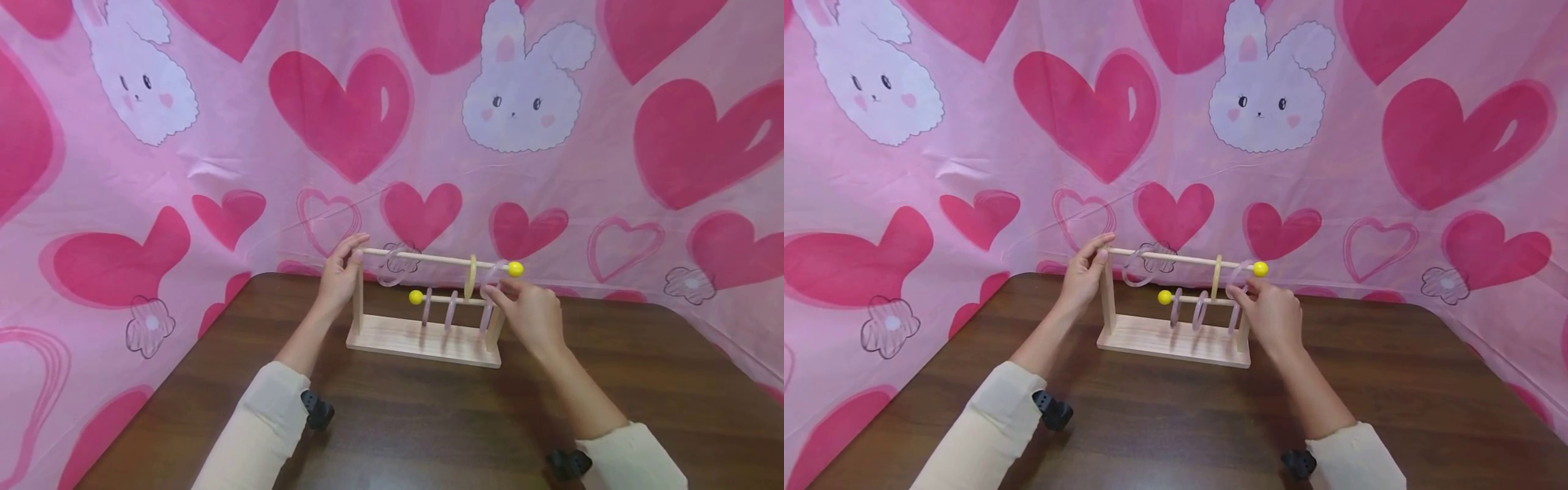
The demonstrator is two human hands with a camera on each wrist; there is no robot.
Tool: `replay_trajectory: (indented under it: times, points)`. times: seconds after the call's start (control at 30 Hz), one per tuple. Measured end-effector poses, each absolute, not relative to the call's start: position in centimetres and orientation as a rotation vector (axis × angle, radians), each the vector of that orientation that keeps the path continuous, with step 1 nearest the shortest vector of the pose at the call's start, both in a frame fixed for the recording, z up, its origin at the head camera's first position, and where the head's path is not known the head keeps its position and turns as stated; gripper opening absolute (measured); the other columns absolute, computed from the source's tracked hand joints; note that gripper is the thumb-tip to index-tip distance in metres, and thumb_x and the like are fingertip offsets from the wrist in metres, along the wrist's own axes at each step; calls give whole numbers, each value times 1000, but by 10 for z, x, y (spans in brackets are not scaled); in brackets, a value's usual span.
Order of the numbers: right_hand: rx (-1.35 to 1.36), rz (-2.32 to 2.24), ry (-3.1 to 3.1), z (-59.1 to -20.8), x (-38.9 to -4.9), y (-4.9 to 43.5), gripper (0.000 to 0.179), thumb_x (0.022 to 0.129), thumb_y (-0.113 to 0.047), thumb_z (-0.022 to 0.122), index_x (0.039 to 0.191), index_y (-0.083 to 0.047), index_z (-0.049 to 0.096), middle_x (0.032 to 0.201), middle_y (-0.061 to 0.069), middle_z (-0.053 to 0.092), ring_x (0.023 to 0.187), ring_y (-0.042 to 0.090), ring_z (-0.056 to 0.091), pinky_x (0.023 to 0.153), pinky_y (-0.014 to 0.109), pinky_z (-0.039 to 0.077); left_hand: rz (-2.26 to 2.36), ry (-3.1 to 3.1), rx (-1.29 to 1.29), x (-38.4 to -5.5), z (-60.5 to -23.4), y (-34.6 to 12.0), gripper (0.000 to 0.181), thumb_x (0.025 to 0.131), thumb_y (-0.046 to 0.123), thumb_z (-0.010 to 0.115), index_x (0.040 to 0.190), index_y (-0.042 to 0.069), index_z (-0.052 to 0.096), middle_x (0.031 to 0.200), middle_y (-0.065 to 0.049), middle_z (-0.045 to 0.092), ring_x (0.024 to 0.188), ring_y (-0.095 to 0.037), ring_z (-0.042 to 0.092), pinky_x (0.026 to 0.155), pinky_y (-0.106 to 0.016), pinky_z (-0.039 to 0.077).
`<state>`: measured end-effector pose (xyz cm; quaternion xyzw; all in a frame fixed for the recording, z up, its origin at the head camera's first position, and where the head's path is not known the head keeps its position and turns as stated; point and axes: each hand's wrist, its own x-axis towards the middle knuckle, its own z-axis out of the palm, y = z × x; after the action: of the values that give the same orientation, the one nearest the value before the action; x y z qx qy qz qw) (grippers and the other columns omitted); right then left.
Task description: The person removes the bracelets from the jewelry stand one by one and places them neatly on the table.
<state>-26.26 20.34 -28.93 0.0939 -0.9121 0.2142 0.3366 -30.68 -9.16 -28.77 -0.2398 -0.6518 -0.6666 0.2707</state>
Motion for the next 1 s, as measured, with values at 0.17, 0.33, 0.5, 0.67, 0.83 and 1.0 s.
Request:
replay_trajectory:
  times: [0.17,0.33,0.5,0.67,0.83,1.0]
  points:
    - [229,593,-2353,-290,-264,200,36,84,-33,67,102,-3,71,88,12,70,77,40,62,66,52,46,-1790,-1755,-640,-309,-290,-91,28,92,-5,47,119,-12,52,130,-23,47,126,-28,38,104,-31,31]
    - [218,614,-2322,-291,-267,200,32,84,-29,68,102,-2,71,86,12,69,79,42,62,67,52,45,-1784,-1738,-654,-319,-297,-93,28,92,-5,47,119,-10,53,130,-24,47,126,-25,39,104,-30,31]
    - [199,620,-2326,-291,-271,198,34,84,-33,67,101,-4,72,83,14,69,75,42,61,63,50,46,-1813,-1762,-633,-304,-286,-91,28,92,-7,45,118,-14,51,131,-28,44,127,-30,37,104,-33,31]
    - [187,667,-2338,-292,-274,194,32,84,-32,67,100,-6,72,80,14,69,70,40,60,59,47,45,-1817,-1776,-615,-300,-283,-90,28,92,-7,45,119,-15,51,131,-27,45,126,-29,38,103,-33,33]
    - [206,735,-2329,-293,-276,191,26,83,-29,69,96,-7,74,76,8,70,66,33,60,57,43,43,-1821,-1769,-619,-301,-284,-90,28,92,-8,45,119,-14,51,131,-28,44,126,-30,37,103,-34,32]
    - [228,748,-2291,-295,-276,188,18,82,-23,70,90,-7,75,71,6,69,61,29,57,54,39,40,-1830,-1755,-625,-311,-291,-92,29,92,-8,44,119,-14,51,132,-28,43,127,-29,37,104,-34,32]
